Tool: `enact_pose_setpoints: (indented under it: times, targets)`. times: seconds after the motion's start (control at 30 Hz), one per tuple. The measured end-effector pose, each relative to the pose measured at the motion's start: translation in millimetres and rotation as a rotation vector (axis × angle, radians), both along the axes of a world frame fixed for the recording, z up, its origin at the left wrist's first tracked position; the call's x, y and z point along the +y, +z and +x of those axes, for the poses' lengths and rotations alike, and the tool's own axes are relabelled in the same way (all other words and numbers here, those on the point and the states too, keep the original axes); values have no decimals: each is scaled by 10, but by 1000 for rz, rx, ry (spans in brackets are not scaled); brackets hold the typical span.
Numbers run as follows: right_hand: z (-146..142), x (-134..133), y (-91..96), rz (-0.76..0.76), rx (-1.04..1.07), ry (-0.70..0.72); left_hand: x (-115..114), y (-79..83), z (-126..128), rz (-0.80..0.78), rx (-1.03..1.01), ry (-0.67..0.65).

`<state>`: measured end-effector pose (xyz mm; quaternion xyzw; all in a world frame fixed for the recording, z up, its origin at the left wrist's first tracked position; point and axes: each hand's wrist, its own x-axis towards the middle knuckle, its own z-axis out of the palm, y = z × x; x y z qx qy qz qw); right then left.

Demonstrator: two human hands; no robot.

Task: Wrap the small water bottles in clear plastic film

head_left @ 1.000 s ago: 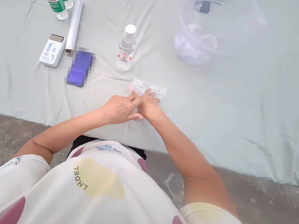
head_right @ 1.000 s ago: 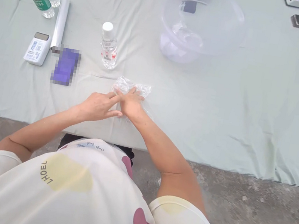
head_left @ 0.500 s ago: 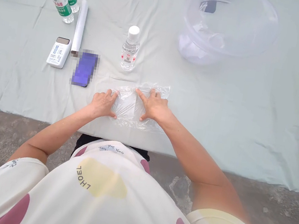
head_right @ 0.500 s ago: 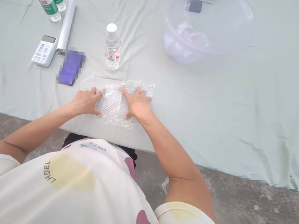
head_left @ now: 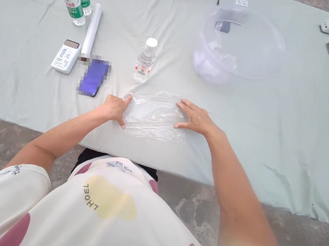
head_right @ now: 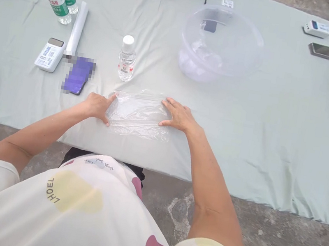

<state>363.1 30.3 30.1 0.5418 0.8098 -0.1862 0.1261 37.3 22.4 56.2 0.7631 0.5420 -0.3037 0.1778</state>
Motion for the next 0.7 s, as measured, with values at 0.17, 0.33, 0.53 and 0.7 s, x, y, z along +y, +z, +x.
enact_pose_setpoints:
  times: [0.17,0.33,0.53,0.7]
  targets:
    - [47,272,337,-207,-160,-257,24,-8,27,-16,-15,31]
    - [-28,530,856,-280,-147,-473,42,-44,13,-20,-31,31]
    - [-486,520,911,95,-10,-404,35,-72,-1,-21,-66,11]
    - [-1274,302,450,97,-35,249,46,-89,-8,-33,-72,16]
